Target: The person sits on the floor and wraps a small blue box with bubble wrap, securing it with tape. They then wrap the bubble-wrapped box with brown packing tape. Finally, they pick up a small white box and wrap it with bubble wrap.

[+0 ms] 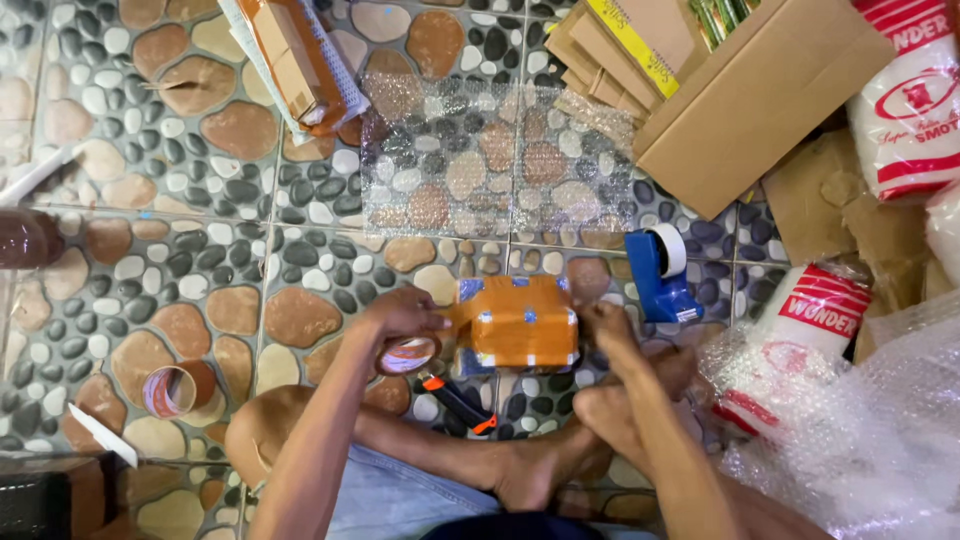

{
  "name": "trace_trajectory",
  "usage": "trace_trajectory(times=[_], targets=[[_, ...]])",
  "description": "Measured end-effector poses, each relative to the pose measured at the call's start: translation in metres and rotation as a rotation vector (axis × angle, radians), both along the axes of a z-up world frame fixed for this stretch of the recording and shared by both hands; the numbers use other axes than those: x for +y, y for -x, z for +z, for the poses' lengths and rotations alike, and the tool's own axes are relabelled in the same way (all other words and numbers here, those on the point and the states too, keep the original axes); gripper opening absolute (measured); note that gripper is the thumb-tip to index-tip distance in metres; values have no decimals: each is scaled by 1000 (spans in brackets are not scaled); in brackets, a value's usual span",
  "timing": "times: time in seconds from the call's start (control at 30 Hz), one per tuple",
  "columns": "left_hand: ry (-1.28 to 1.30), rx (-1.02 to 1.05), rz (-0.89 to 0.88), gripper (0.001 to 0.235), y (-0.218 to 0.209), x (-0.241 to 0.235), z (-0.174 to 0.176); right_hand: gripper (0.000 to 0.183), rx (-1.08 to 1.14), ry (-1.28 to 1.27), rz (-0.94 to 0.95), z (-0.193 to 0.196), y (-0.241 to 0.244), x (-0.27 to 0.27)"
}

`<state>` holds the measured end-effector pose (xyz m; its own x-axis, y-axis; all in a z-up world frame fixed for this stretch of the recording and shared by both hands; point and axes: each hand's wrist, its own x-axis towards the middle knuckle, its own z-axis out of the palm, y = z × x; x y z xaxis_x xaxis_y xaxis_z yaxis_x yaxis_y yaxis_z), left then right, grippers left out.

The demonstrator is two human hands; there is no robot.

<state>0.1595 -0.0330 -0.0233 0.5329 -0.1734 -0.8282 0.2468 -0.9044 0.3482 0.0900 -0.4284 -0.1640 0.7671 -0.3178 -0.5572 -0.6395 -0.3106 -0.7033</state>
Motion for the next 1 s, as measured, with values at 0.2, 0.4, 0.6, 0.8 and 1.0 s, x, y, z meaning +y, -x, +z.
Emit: trace_trajectory(times=[0.2,0.4,0.6,0.8,1.0], targets=[[4,-37,12,50,22,-18,-23,41,212,395,424,10,37,10],[53,-68,134,53,40,-14,3,39,-640,318,-26,152,79,78],[286,77,609,51,64,25,-53,127,-669,639,635,131,69,146],[479,225,1081,43,119,-10,-70,121,-639,768,561,81,48,169],[582,470,1292,71,154,-53,-73,91,-665,890,533,99,50,170]])
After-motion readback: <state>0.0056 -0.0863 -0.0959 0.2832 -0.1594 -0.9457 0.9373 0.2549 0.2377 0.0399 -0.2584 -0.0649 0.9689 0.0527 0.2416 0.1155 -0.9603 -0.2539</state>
